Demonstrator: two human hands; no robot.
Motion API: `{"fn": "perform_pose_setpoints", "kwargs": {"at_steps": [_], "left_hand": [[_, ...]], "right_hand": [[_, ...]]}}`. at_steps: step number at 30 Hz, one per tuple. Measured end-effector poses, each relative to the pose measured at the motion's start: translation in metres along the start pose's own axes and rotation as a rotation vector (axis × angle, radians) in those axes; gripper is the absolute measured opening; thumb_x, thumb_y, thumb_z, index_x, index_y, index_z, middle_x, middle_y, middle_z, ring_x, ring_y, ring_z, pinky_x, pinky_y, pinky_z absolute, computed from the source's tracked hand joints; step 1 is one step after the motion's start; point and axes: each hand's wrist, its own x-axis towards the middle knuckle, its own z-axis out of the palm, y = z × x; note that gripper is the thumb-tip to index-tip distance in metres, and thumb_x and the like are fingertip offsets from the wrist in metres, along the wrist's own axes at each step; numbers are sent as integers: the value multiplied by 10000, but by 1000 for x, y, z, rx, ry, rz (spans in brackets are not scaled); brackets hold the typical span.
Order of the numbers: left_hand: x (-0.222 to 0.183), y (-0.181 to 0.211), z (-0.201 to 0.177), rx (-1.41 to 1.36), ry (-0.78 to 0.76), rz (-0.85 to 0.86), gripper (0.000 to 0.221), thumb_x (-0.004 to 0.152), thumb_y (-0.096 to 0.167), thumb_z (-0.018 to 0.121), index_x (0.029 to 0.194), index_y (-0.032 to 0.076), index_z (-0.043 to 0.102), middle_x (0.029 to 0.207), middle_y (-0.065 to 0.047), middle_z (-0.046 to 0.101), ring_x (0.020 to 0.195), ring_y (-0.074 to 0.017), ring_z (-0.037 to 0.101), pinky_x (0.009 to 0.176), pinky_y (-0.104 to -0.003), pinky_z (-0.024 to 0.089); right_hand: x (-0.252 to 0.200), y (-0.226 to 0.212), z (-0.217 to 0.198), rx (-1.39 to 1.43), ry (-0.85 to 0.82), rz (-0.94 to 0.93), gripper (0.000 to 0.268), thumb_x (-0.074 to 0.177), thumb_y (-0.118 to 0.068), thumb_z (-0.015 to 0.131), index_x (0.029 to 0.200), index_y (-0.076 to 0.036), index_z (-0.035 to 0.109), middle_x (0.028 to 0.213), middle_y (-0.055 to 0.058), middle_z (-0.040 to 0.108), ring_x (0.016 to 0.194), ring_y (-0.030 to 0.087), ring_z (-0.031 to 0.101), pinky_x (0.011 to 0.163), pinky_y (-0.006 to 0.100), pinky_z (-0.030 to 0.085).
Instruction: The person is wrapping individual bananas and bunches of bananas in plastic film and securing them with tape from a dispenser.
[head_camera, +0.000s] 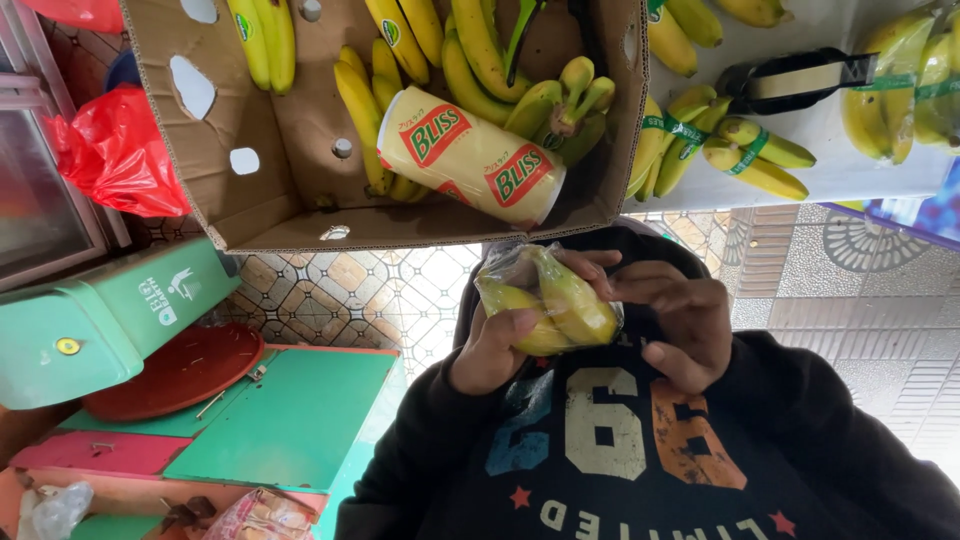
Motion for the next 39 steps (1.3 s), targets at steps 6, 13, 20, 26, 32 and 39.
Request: {"fn": "perform_pose_setpoints", "kwargs": {"at_steps": [6, 13, 20, 26, 32, 39], "left_hand": [[4, 2, 17, 100, 97, 77, 800, 909, 561, 662, 1277, -138, 539, 1195, -296, 662, 1141, -309, 666, 976, -402, 565], [1, -29, 12, 147, 160, 192, 876, 887, 651, 662, 1218, -158, 602, 1123, -290, 698, 1038, -274, 714, 883, -376, 599], [14, -1, 27, 360, 199, 242, 657, 822, 665, 776, 805, 16, 673, 724, -83, 657, 670, -81, 589, 596, -236, 499], [-8, -13, 20, 433, 199, 82, 783, 760, 879, 635, 697, 106, 523, 693, 58, 543, 664, -47, 514, 629, -244, 460], [-9, -11, 26, 472, 224, 86, 792, 751, 900, 586, 600, 145, 400, 606, 78, 416, 576, -34, 396, 531, -244, 323], [-9, -10, 29, 551, 240, 76, 775, 786, 919, 505, 644, 162, 410, 625, 88, 404, 566, -38, 363, 522, -250, 308]], "right_hand": [[6, -10, -8, -104, 49, 161, 217, 936, -122, 642, 1066, -2, 517, 1205, 309, 655, 1229, 449, 608, 1013, 503, 495], [14, 0, -16, -144, 201, 241, 211, 982, -67, 525, 1107, 88, 456, 1168, 370, 589, 1144, 465, 635, 991, 546, 501], [18, -12, -7, -340, 174, 164, 236, 1000, -112, 550, 1042, 118, 523, 1077, 338, 623, 1114, 500, 657, 990, 545, 512], [66, -63, 8, -877, -123, -181, 200, 988, -155, 554, 939, 11, 654, 1026, 233, 659, 989, 384, 611, 857, 454, 539], [89, -87, 34, -1026, -300, -220, 69, 917, -63, 764, 955, -7, 779, 921, 109, 709, 772, 262, 598, 692, 343, 500], [96, -98, 45, -1113, -417, 21, 164, 941, -92, 785, 1029, 46, 769, 1015, 160, 715, 868, 306, 634, 780, 386, 543]]}}
